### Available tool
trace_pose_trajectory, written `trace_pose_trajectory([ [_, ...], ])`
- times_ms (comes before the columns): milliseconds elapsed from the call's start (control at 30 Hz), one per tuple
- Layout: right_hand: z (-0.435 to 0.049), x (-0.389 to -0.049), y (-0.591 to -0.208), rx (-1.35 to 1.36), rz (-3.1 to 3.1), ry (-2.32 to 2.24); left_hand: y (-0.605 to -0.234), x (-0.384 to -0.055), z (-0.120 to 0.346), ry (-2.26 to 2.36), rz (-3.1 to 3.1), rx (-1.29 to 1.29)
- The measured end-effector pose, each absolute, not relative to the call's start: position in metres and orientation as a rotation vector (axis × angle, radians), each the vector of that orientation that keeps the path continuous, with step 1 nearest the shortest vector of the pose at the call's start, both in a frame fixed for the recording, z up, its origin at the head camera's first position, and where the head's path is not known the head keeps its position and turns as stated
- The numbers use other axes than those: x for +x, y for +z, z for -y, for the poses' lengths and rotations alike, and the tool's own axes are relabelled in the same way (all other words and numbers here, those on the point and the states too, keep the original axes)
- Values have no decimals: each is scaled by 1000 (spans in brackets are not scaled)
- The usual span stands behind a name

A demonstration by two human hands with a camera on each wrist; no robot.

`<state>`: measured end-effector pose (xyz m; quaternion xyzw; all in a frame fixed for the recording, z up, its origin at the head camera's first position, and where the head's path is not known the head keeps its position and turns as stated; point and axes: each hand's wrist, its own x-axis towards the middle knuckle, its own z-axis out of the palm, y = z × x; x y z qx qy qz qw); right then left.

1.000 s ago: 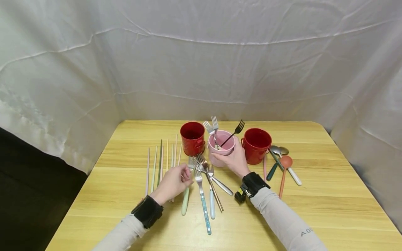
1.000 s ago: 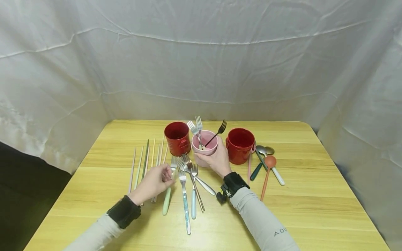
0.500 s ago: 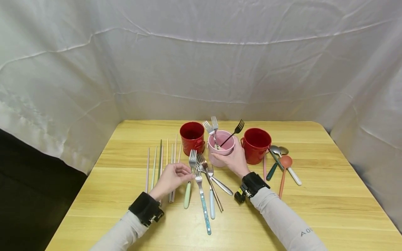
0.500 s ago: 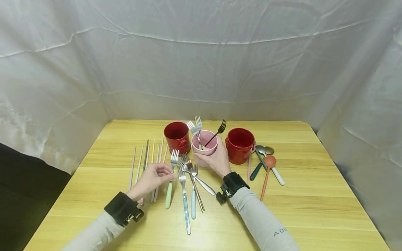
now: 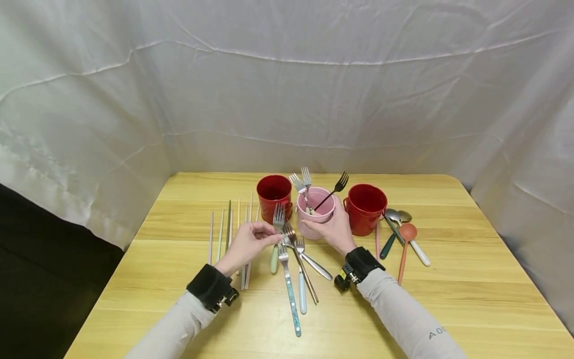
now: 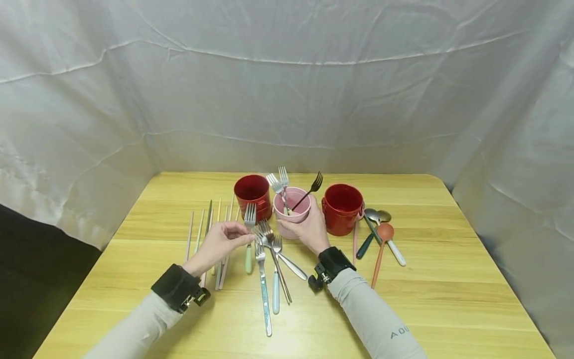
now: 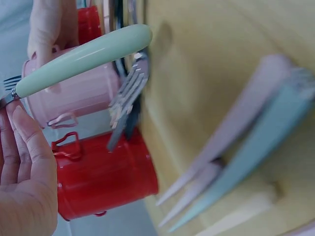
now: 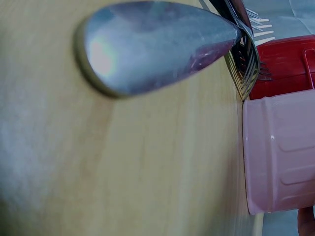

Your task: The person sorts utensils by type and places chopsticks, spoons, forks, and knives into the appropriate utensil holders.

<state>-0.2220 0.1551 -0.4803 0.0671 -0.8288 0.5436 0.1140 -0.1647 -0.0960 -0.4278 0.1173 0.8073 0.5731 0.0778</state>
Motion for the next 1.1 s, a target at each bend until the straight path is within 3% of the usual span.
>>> trace_pose_trajectory([
  [733,-155,-222,-479,213,2416,1588,-350,-227,43,2190,-2468,458],
  [1100,-157,-224,-482,243,2433,1545,-352,-247,14,2242,-2508,532],
])
